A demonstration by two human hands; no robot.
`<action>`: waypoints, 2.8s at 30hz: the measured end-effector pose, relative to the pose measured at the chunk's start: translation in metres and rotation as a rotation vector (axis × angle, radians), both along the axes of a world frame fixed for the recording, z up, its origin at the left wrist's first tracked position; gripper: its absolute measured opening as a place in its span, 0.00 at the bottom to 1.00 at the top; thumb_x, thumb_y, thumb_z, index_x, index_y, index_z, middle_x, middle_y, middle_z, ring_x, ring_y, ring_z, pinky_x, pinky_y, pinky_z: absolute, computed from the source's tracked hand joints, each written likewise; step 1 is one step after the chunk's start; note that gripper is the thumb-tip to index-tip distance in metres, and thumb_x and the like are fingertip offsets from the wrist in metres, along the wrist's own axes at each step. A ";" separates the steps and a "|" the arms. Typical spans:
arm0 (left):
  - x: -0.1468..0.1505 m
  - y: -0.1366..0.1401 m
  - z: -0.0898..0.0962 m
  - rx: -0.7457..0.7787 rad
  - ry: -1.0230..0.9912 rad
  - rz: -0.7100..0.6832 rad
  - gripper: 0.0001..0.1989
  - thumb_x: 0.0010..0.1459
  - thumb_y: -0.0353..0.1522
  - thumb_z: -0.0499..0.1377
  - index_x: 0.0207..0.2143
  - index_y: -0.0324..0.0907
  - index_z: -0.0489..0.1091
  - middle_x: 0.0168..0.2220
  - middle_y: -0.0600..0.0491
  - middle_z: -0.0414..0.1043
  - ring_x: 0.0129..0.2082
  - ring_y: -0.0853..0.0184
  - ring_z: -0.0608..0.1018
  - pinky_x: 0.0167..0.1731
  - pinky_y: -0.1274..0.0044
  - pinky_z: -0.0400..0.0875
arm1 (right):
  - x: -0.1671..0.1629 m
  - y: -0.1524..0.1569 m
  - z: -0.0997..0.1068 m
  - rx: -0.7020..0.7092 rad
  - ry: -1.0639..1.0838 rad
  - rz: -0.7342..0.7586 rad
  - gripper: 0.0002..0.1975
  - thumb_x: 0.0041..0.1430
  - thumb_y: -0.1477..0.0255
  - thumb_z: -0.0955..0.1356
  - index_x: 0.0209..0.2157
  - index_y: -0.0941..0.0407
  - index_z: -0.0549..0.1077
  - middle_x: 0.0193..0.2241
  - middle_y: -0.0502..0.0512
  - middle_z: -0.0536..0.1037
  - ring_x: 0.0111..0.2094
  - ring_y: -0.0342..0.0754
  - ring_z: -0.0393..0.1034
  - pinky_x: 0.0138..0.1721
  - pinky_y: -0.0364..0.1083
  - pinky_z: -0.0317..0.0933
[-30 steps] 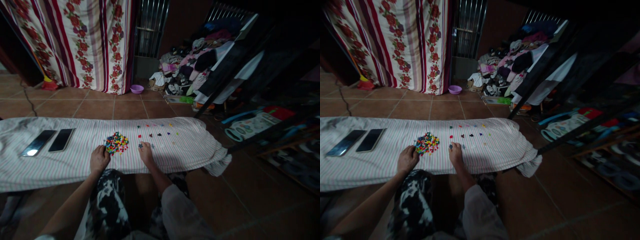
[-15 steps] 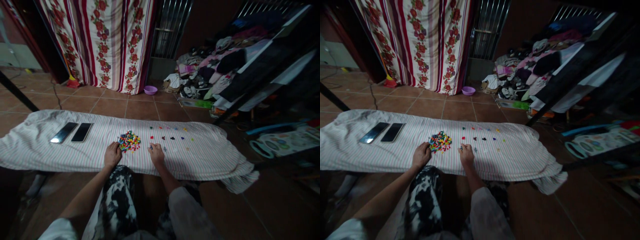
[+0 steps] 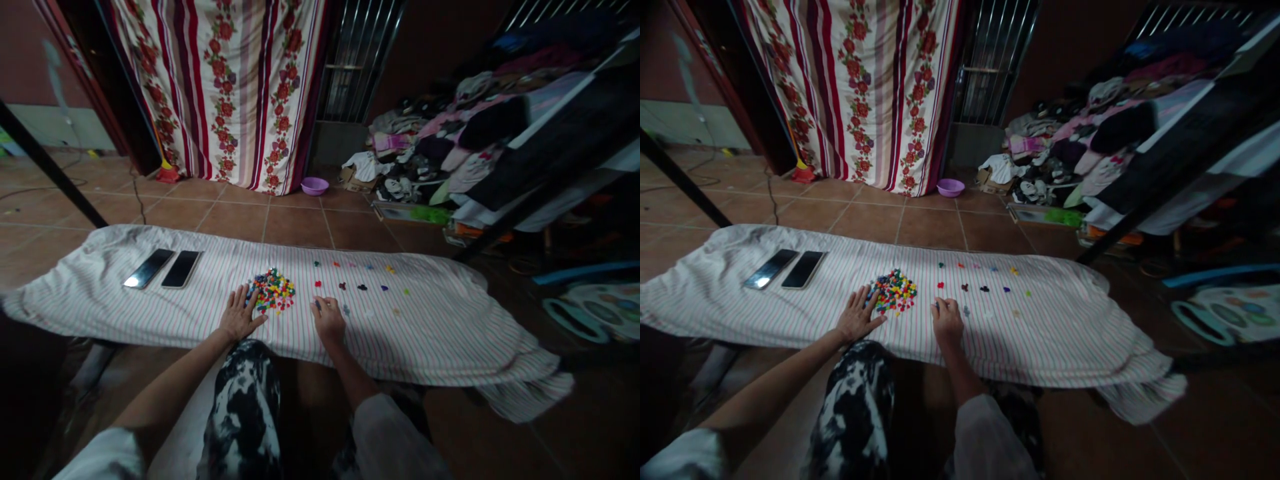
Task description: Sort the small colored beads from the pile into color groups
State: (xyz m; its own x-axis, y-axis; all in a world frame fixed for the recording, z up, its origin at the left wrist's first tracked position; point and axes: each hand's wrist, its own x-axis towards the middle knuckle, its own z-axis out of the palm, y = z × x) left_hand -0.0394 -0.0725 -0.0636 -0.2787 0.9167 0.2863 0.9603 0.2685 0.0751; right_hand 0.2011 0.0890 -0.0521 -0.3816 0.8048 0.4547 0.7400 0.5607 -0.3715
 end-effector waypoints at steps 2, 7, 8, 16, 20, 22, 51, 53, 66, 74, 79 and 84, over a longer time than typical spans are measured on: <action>0.002 0.009 0.005 0.025 0.010 -0.014 0.40 0.60 0.56 0.48 0.68 0.44 0.51 0.68 0.38 0.52 0.68 0.48 0.55 0.63 0.55 0.54 | 0.001 0.000 -0.001 0.008 0.025 0.018 0.15 0.66 0.65 0.62 0.46 0.54 0.77 0.42 0.57 0.72 0.39 0.47 0.69 0.36 0.43 0.58; 0.000 0.032 0.014 0.029 0.011 -0.042 0.36 0.63 0.53 0.45 0.67 0.45 0.53 0.68 0.40 0.53 0.69 0.51 0.54 0.64 0.57 0.52 | 0.002 0.001 0.001 -0.013 0.027 0.022 0.15 0.67 0.64 0.62 0.45 0.55 0.77 0.42 0.58 0.73 0.38 0.47 0.69 0.36 0.43 0.58; -0.002 0.037 0.015 0.026 0.002 -0.030 0.36 0.63 0.52 0.45 0.67 0.44 0.54 0.68 0.40 0.53 0.69 0.51 0.54 0.64 0.57 0.52 | 0.002 0.001 0.001 -0.019 0.024 0.019 0.15 0.67 0.64 0.62 0.45 0.55 0.77 0.42 0.58 0.73 0.38 0.47 0.69 0.36 0.43 0.58; -0.015 0.079 0.019 0.030 -0.118 0.041 0.34 0.65 0.50 0.43 0.67 0.42 0.53 0.67 0.36 0.55 0.67 0.50 0.57 0.60 0.56 0.57 | 0.002 0.001 0.007 -0.059 0.016 0.015 0.15 0.66 0.65 0.62 0.44 0.56 0.77 0.41 0.58 0.74 0.39 0.47 0.70 0.37 0.44 0.58; -0.009 0.102 0.029 -0.023 -0.159 0.026 0.30 0.65 0.49 0.43 0.65 0.49 0.58 0.67 0.42 0.56 0.66 0.50 0.59 0.60 0.53 0.56 | 0.002 0.001 0.009 -0.076 0.019 0.002 0.14 0.66 0.66 0.62 0.43 0.55 0.77 0.42 0.59 0.74 0.39 0.48 0.70 0.36 0.44 0.57; -0.002 0.113 0.034 -0.048 -0.173 0.031 0.31 0.64 0.51 0.42 0.64 0.50 0.59 0.66 0.43 0.57 0.65 0.47 0.60 0.59 0.51 0.56 | 0.002 0.001 0.009 -0.080 0.019 0.000 0.14 0.66 0.66 0.62 0.43 0.55 0.77 0.41 0.59 0.75 0.38 0.48 0.70 0.36 0.44 0.57; 0.002 0.010 0.040 -0.003 0.103 -0.402 0.26 0.67 0.44 0.46 0.66 0.55 0.54 0.69 0.51 0.50 0.69 0.54 0.52 0.64 0.59 0.53 | 0.000 0.000 0.002 -0.033 0.077 0.005 0.13 0.66 0.68 0.62 0.42 0.55 0.77 0.39 0.56 0.74 0.38 0.46 0.70 0.37 0.42 0.59; -0.001 0.008 0.039 -0.034 0.101 -0.436 0.27 0.66 0.45 0.47 0.66 0.57 0.54 0.70 0.51 0.50 0.70 0.53 0.51 0.64 0.59 0.53 | 0.000 0.000 0.002 -0.034 0.071 0.002 0.12 0.66 0.68 0.62 0.42 0.55 0.77 0.39 0.56 0.74 0.38 0.46 0.70 0.37 0.42 0.59; 0.008 0.064 0.029 0.038 0.052 -0.253 0.25 0.66 0.42 0.46 0.64 0.52 0.59 0.67 0.48 0.57 0.68 0.52 0.56 0.64 0.55 0.50 | 0.001 0.000 0.002 -0.013 0.084 0.009 0.13 0.67 0.67 0.62 0.42 0.55 0.77 0.40 0.56 0.74 0.37 0.45 0.70 0.36 0.42 0.58; 0.007 0.080 0.037 0.086 0.031 -0.237 0.25 0.67 0.41 0.44 0.63 0.49 0.61 0.65 0.44 0.60 0.69 0.48 0.54 0.59 0.48 0.57 | 0.000 -0.001 0.005 -0.038 0.084 0.004 0.13 0.67 0.68 0.62 0.42 0.56 0.77 0.40 0.56 0.74 0.38 0.45 0.69 0.37 0.42 0.56; 0.033 0.080 0.043 0.121 0.037 -0.339 0.24 0.68 0.38 0.43 0.63 0.44 0.61 0.66 0.43 0.58 0.69 0.54 0.54 0.63 0.57 0.57 | -0.001 -0.002 0.009 -0.064 0.087 -0.002 0.13 0.67 0.68 0.62 0.42 0.56 0.77 0.41 0.57 0.74 0.39 0.45 0.69 0.36 0.42 0.55; 0.068 0.072 0.044 0.127 0.107 -0.422 0.26 0.67 0.41 0.46 0.63 0.40 0.60 0.67 0.43 0.55 0.70 0.54 0.49 0.66 0.58 0.52 | -0.001 -0.002 0.007 -0.078 0.091 -0.005 0.13 0.67 0.68 0.61 0.42 0.56 0.77 0.41 0.57 0.74 0.37 0.45 0.68 0.35 0.42 0.53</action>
